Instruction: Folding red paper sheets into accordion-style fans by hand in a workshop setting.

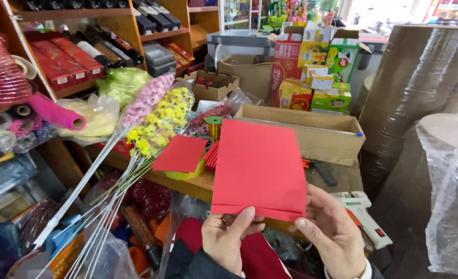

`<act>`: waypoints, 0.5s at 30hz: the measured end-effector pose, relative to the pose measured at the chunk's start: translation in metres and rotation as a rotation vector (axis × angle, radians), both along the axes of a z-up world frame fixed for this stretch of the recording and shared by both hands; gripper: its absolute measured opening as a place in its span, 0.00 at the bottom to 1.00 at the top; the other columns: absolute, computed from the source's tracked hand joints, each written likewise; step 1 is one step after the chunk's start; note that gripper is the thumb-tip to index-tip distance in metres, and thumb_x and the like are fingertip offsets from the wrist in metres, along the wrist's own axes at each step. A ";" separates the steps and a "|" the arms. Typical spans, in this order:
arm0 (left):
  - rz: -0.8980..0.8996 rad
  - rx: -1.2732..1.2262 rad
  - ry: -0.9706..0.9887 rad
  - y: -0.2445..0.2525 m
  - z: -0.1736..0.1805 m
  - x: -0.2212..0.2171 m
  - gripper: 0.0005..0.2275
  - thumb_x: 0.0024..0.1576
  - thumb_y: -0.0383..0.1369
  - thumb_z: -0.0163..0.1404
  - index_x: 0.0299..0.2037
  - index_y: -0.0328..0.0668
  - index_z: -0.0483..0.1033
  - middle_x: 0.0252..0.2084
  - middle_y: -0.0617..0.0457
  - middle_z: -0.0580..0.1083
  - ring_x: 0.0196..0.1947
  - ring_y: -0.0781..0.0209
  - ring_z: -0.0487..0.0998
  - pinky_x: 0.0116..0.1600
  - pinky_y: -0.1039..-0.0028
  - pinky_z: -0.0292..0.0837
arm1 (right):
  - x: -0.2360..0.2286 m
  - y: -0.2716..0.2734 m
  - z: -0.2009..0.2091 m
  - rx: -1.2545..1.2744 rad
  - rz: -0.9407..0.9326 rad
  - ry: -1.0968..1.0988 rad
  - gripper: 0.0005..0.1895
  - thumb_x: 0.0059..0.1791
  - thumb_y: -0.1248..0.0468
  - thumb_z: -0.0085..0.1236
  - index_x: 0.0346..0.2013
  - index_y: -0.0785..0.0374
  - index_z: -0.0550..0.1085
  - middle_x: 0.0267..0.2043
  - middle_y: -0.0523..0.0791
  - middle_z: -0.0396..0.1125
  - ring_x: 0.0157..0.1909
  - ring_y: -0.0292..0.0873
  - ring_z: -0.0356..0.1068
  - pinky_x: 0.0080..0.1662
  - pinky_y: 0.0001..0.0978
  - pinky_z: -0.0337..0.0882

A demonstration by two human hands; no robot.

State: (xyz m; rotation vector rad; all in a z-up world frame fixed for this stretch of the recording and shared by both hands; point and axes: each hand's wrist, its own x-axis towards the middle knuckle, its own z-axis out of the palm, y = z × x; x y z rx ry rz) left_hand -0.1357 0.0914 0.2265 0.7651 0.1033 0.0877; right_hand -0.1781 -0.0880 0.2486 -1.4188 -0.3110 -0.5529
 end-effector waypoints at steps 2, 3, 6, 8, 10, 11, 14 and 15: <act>0.006 0.056 -0.017 0.002 0.004 -0.005 0.17 0.48 0.20 0.62 0.50 0.25 0.82 0.38 0.28 0.84 0.32 0.32 0.86 0.36 0.48 0.89 | -0.001 0.000 0.000 -0.038 0.022 -0.092 0.31 0.47 0.69 0.61 0.66 0.70 0.69 0.52 0.54 0.77 0.36 0.46 0.78 0.32 0.36 0.85; -0.016 0.092 -0.042 0.002 0.007 -0.007 0.17 0.48 0.21 0.62 0.49 0.25 0.83 0.37 0.29 0.85 0.32 0.33 0.87 0.37 0.49 0.90 | 0.000 -0.003 -0.008 -0.035 -0.055 0.014 0.26 0.44 0.72 0.64 0.59 0.69 0.75 0.48 0.54 0.78 0.27 0.48 0.76 0.29 0.37 0.83; -0.117 0.150 -0.129 0.001 0.001 -0.009 0.16 0.48 0.23 0.64 0.47 0.24 0.84 0.37 0.31 0.86 0.34 0.36 0.88 0.39 0.50 0.92 | 0.001 -0.005 -0.016 -0.023 -0.139 0.126 0.23 0.41 0.74 0.69 0.51 0.68 0.82 0.39 0.53 0.80 0.19 0.47 0.72 0.25 0.36 0.82; -0.192 0.168 -0.189 -0.004 -0.008 -0.010 0.16 0.47 0.24 0.65 0.45 0.23 0.85 0.37 0.32 0.86 0.35 0.37 0.89 0.39 0.50 0.93 | -0.001 -0.002 -0.016 -0.016 -0.144 0.133 0.23 0.40 0.74 0.70 0.51 0.68 0.83 0.33 0.52 0.82 0.19 0.44 0.70 0.25 0.34 0.81; -0.269 0.169 -0.250 -0.010 -0.019 -0.012 0.16 0.48 0.23 0.65 0.47 0.26 0.84 0.37 0.33 0.86 0.33 0.42 0.89 0.38 0.56 0.92 | -0.004 0.004 -0.017 0.046 -0.049 0.083 0.23 0.40 0.75 0.69 0.51 0.71 0.82 0.43 0.55 0.82 0.42 0.50 0.81 0.43 0.40 0.87; -0.269 0.169 -0.247 -0.009 -0.015 -0.014 0.16 0.48 0.23 0.65 0.47 0.26 0.84 0.37 0.33 0.86 0.33 0.42 0.89 0.38 0.56 0.92 | -0.005 0.005 -0.015 0.047 -0.049 0.086 0.23 0.40 0.75 0.69 0.51 0.71 0.82 0.43 0.55 0.82 0.42 0.50 0.81 0.43 0.40 0.87; -0.205 0.167 -0.252 -0.008 -0.010 -0.018 0.16 0.47 0.23 0.66 0.46 0.26 0.85 0.38 0.34 0.87 0.29 0.42 0.88 0.35 0.57 0.91 | -0.009 0.007 -0.010 -0.076 -0.040 -0.021 0.23 0.41 0.73 0.70 0.53 0.70 0.82 0.39 0.50 0.78 0.41 0.44 0.76 0.42 0.35 0.80; -0.187 0.178 -0.351 -0.007 -0.013 -0.017 0.13 0.49 0.23 0.65 0.44 0.27 0.85 0.39 0.35 0.86 0.32 0.43 0.88 0.37 0.58 0.92 | -0.010 0.007 -0.008 -0.195 -0.105 -0.054 0.22 0.42 0.70 0.70 0.51 0.65 0.84 0.38 0.47 0.78 0.38 0.42 0.76 0.40 0.32 0.77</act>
